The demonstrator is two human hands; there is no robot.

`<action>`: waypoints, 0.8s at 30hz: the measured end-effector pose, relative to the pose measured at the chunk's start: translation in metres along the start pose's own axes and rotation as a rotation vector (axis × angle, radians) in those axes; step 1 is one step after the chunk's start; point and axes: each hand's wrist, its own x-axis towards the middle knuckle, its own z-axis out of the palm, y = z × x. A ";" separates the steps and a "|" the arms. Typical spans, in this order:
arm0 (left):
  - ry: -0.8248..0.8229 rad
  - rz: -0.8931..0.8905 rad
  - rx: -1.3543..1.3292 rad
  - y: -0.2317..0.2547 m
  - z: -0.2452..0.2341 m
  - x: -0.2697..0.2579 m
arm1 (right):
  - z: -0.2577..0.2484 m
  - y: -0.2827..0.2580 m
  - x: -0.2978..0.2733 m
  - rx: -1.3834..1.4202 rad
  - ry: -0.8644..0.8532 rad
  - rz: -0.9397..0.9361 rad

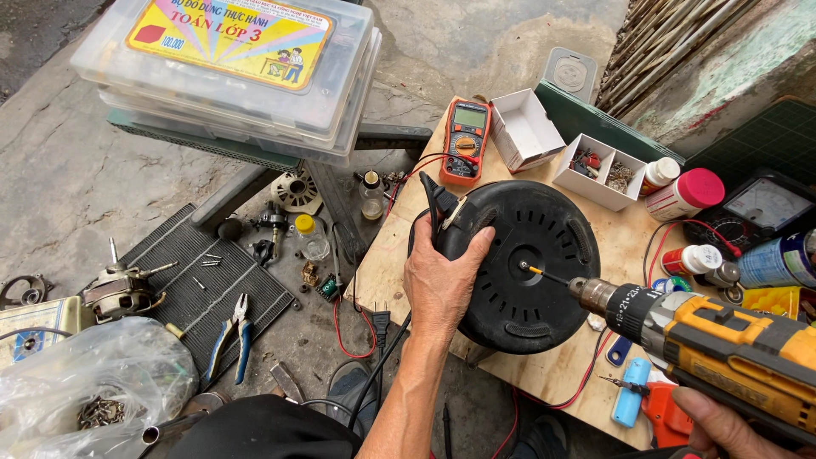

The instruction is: The person disassembles an electric kettle by unscrewing the base, then uses a multimeter to test the internal wiring and heating element. They manipulate the wires and probes to check electrical continuity while the kettle remains open on the workbench.

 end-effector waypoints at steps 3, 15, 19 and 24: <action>0.004 0.009 -0.001 -0.003 0.003 0.001 | 0.002 -0.021 -0.008 -0.009 0.035 0.032; 0.010 0.057 -0.013 -0.002 0.006 -0.001 | -0.004 -0.072 -0.013 -0.139 0.026 -0.035; 0.009 0.074 0.010 -0.003 0.007 -0.001 | -0.008 -0.143 -0.007 -0.091 -0.138 0.150; -0.007 0.074 0.017 -0.002 0.006 -0.001 | -0.022 -0.133 0.037 -0.194 -0.313 0.257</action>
